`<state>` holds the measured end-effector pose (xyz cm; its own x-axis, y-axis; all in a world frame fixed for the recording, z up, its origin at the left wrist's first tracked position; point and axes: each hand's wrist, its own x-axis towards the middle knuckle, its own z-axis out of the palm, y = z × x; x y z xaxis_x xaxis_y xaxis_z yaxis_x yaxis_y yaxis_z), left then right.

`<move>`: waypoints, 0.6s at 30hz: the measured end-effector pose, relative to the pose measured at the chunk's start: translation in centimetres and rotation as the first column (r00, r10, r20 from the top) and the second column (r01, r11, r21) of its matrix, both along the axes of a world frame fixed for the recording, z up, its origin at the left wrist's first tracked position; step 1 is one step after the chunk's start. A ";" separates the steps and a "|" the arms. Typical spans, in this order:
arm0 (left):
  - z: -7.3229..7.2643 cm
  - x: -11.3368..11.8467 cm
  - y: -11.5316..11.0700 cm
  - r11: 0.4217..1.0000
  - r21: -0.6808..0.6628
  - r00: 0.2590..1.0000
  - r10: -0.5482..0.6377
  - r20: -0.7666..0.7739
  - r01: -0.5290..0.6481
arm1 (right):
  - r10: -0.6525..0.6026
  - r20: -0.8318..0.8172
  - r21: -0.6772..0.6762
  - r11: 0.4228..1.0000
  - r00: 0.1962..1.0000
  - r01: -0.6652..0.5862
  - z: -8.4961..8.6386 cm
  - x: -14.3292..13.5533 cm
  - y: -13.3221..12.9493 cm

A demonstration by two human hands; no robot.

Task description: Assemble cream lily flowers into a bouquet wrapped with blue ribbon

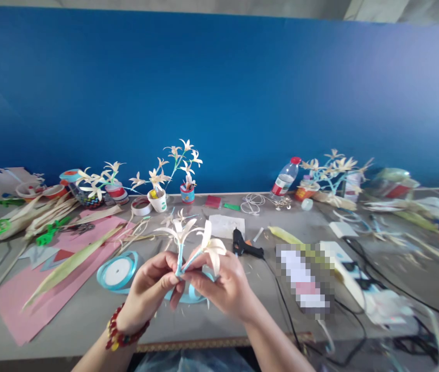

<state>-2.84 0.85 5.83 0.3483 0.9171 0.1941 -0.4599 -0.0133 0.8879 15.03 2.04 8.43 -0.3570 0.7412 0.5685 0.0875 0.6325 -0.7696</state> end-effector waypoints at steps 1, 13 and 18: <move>0.2 -0.1 -0.1 1.000 0.023 1.000 0.009 -0.018 -0.009 | -0.001 -0.010 0.001 1.000 1.000 0.001 0.0 0.0 -0.1; 1.9 -4.0 -0.5 0.231 0.952 0.709 0.636 -0.304 0.201 | -0.413 0.719 0.081 0.849 0.559 0.522 -7.1 10.7 7.9; 3.4 -3.7 -0.2 0.020 0.952 0.715 0.655 -0.244 0.306 | -0.361 0.867 0.119 0.820 0.344 0.560 -10.0 11.7 8.6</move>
